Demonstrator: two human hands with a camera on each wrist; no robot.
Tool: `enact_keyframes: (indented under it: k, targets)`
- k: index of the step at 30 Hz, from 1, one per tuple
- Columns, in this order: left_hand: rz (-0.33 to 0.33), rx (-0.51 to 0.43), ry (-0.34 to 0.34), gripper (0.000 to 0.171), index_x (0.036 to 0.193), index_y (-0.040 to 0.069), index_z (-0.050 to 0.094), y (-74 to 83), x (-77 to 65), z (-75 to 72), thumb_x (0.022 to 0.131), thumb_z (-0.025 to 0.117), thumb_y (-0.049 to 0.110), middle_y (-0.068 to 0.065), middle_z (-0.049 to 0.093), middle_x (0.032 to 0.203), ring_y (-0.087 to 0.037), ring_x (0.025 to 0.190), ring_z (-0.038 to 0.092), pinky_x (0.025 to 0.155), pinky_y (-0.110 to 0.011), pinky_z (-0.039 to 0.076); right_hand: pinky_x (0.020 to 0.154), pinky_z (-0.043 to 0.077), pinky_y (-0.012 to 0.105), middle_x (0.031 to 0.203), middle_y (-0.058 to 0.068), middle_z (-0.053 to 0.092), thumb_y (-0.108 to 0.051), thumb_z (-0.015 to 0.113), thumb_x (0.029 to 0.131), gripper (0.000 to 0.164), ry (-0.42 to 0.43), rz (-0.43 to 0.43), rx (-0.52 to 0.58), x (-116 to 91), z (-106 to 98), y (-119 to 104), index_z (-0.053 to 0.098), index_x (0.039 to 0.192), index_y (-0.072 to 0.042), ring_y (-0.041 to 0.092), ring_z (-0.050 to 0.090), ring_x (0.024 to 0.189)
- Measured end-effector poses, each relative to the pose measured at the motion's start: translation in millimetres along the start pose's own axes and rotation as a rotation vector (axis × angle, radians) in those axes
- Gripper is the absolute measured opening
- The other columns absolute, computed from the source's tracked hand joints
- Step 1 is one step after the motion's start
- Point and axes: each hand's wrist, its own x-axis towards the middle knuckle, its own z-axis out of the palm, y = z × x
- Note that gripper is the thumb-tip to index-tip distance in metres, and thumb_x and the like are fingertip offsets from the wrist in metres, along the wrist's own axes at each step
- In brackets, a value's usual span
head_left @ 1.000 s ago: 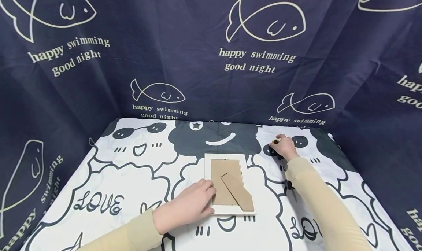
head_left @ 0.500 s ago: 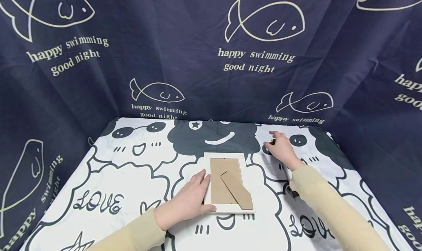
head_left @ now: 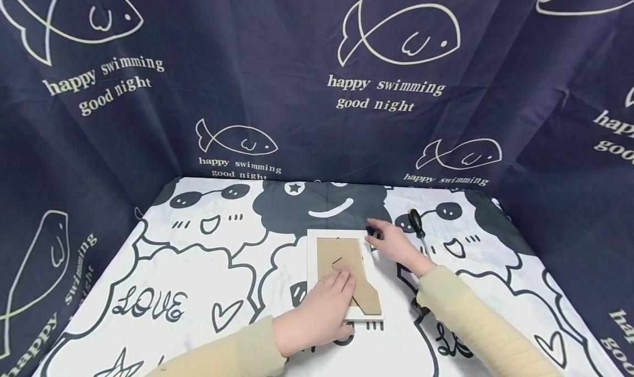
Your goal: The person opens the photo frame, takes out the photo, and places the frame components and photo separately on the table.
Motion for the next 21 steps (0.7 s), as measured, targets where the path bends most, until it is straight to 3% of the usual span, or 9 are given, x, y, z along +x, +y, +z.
enact_keyframes:
  k: [7,13,21]
  targets:
    - [-0.018,0.04,-0.036,0.096,0.136,0.002,0.031,20.9,13.6,2.9,0.066,0.067,0.057,-0.02,0.031,0.139,-0.033,0.13,0.025,0.101,-0.039,0.032,0.065,0.043,0.03,0.092,0.013,0.059,-0.019,0.061,0.082,0.041,0.01,0.007,-0.054,7,14,-1,0.056,0.116,0.004,0.018,0.053,0.075]
    - [-0.046,0.152,-0.077,0.097,0.137,0.006,0.031,29.3,22.7,6.8,0.065,0.064,0.062,-0.022,0.029,0.14,-0.035,0.129,0.027,0.099,-0.039,0.034,0.073,0.045,0.037,0.098,0.016,0.06,-0.022,0.061,0.082,0.037,0.018,-0.002,-0.092,12,18,0,0.06,0.109,0.003,0.023,0.055,0.084]
    - [-0.056,0.189,-0.091,0.091,0.137,0.01,0.033,30.5,29.0,7.8,0.067,0.063,0.06,-0.018,0.032,0.139,-0.033,0.127,0.032,0.093,-0.038,0.04,0.072,0.045,0.037,0.093,0.014,0.059,-0.024,0.061,0.083,0.032,-0.009,0.052,-0.052,19,19,1,0.064,0.102,0.002,0.023,0.055,0.083]
